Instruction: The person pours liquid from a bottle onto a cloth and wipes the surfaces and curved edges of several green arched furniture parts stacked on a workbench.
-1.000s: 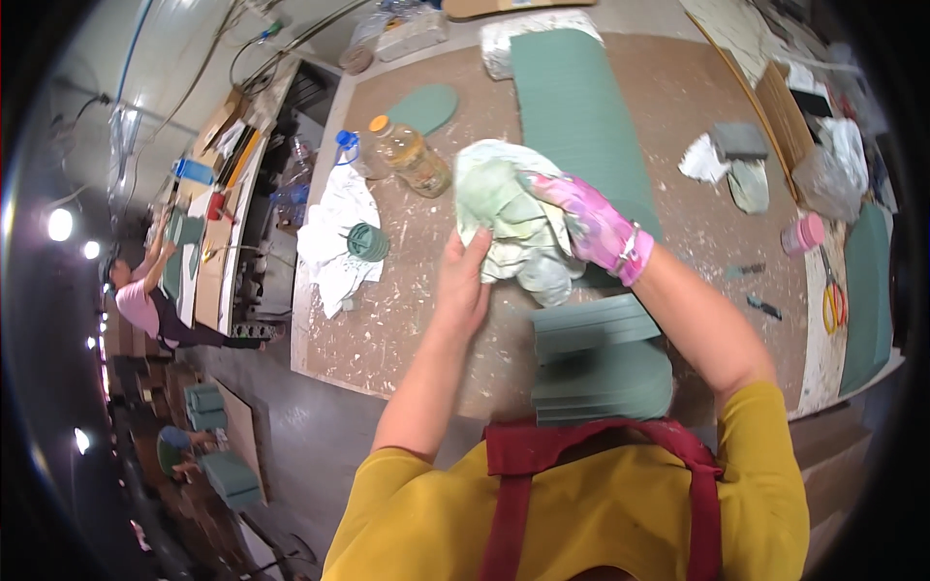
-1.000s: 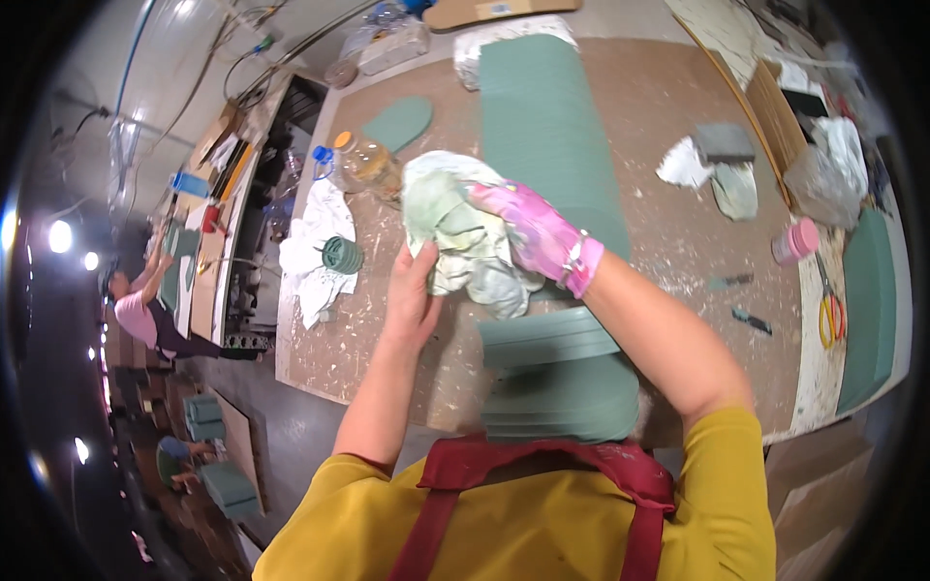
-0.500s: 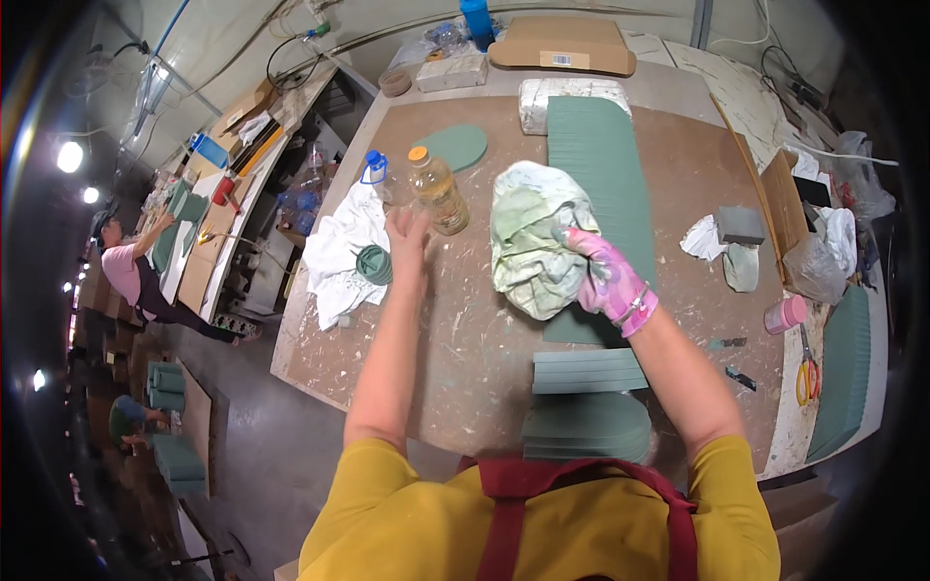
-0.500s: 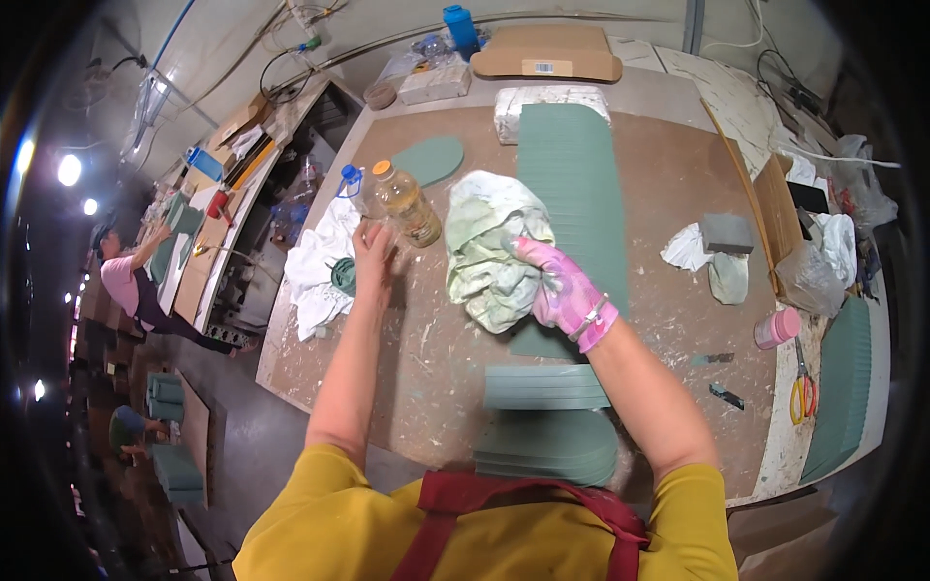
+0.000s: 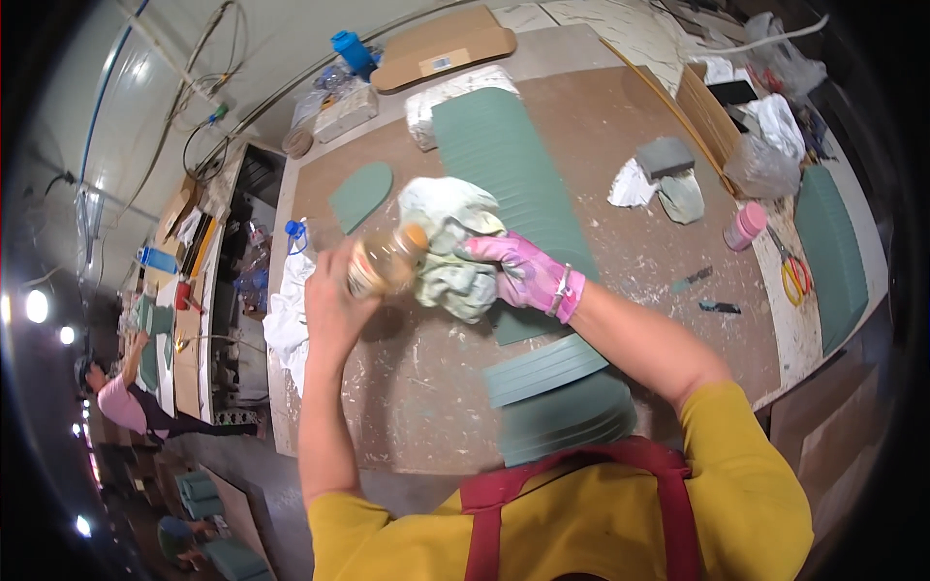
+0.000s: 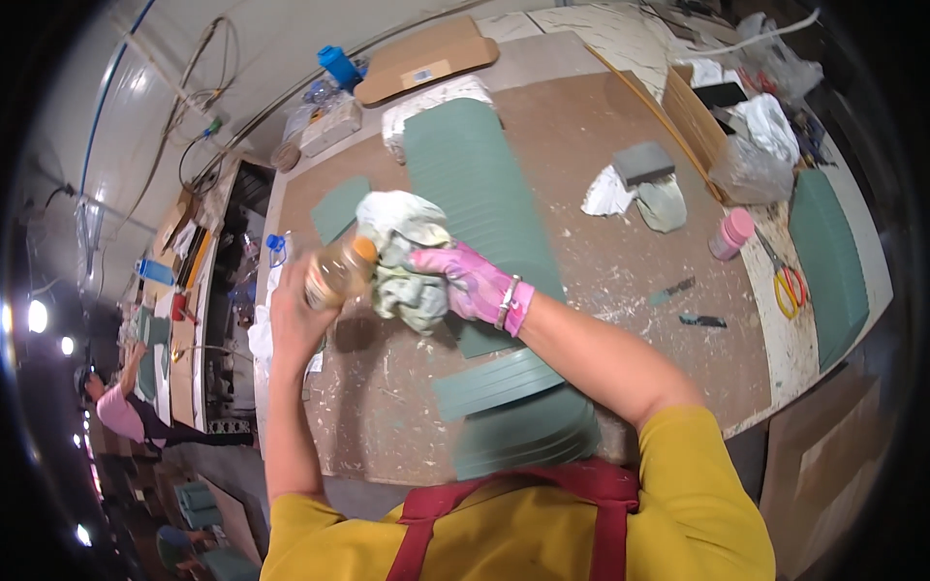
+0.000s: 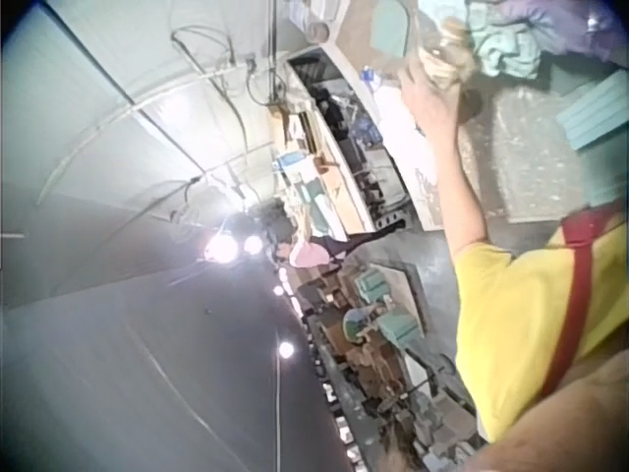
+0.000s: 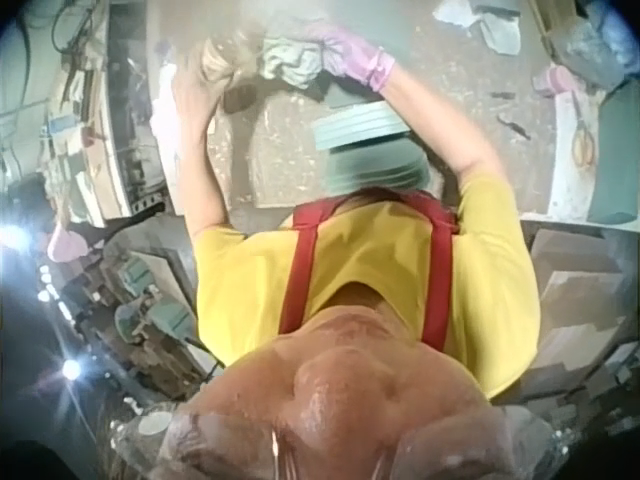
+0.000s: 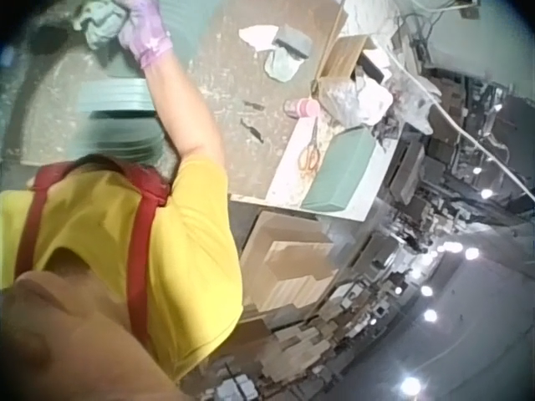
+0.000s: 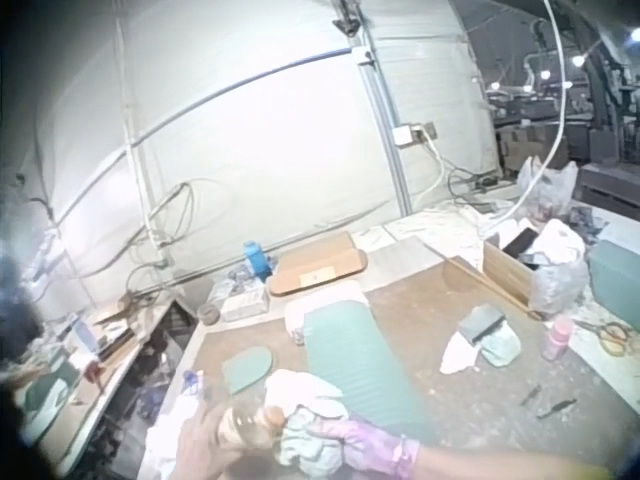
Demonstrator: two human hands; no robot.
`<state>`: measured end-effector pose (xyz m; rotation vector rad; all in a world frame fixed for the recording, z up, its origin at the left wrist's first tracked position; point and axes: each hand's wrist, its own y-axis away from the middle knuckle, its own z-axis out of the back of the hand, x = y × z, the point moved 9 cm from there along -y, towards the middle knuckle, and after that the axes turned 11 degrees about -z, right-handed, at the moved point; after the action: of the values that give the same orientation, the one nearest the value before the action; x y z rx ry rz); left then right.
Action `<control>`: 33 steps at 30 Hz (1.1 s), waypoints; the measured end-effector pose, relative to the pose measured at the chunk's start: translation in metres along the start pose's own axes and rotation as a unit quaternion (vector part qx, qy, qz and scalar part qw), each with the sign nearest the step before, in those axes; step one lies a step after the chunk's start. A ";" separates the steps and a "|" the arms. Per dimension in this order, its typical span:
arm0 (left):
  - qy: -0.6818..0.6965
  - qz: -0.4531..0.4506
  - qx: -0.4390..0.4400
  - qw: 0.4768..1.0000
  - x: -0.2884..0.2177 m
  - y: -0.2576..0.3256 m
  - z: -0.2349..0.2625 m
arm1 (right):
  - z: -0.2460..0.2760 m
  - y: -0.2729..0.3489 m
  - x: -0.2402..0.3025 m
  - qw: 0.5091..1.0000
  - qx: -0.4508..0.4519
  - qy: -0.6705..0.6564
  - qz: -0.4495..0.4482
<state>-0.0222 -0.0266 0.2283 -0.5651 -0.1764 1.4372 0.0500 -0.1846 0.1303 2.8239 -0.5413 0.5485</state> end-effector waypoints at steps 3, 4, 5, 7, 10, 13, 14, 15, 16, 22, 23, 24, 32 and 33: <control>-0.142 -0.088 0.094 0.981 -0.040 0.010 0.004 | -0.026 -0.004 -0.003 0.998 0.054 0.034 -0.010; -0.179 -0.103 0.099 0.973 -0.049 0.011 0.006 | -0.023 -0.006 -0.005 0.998 0.057 0.033 -0.010; -0.190 -0.112 0.100 0.970 -0.058 0.011 0.009 | -0.004 -0.010 -0.010 0.999 0.018 0.005 -0.029; -0.223 -0.112 0.098 0.963 -0.064 0.001 0.018 | 0.014 -0.018 -0.015 0.997 -0.025 -0.051 -0.060; -0.287 -0.106 0.088 0.948 -0.057 -0.014 0.038 | -0.003 0.003 -0.006 0.987 -0.092 -0.129 -0.028; -0.299 -0.129 0.085 0.942 -0.059 -0.017 0.042 | 0.009 -0.004 -0.012 0.987 -0.055 -0.141 -0.055; -0.313 -0.162 0.091 0.931 -0.062 -0.016 0.038 | 0.013 -0.005 -0.014 0.987 -0.054 -0.139 -0.059; -0.324 -0.195 0.098 0.920 -0.065 -0.015 0.033 | 0.015 -0.005 -0.012 0.987 -0.042 -0.144 -0.051; -0.323 -0.192 0.099 0.921 -0.063 -0.016 0.033 | 0.016 -0.006 -0.011 0.987 -0.031 -0.150 -0.043; -0.362 -0.148 0.077 0.917 -0.051 -0.030 0.049 | 0.013 -0.009 -0.009 0.991 -0.039 -0.119 -0.037; -0.350 -0.170 0.066 0.919 -0.059 -0.032 0.049 | 0.016 -0.012 -0.011 0.994 -0.023 -0.103 -0.043; -0.349 -0.169 0.067 0.919 -0.061 -0.032 0.047 | 0.019 -0.014 -0.011 0.993 -0.024 -0.103 -0.044; -0.344 -0.168 0.095 0.919 -0.062 -0.027 0.037 | 0.003 -0.014 -0.009 0.998 0.022 -0.044 -0.027; -0.341 -0.156 0.100 0.922 -0.060 -0.026 0.038 | 0.001 -0.012 -0.008 0.998 0.044 -0.045 -0.025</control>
<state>-0.0246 -0.0754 0.2857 0.1522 -0.6351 1.2676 0.0483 -0.1714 0.1241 2.9480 -0.4729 0.4466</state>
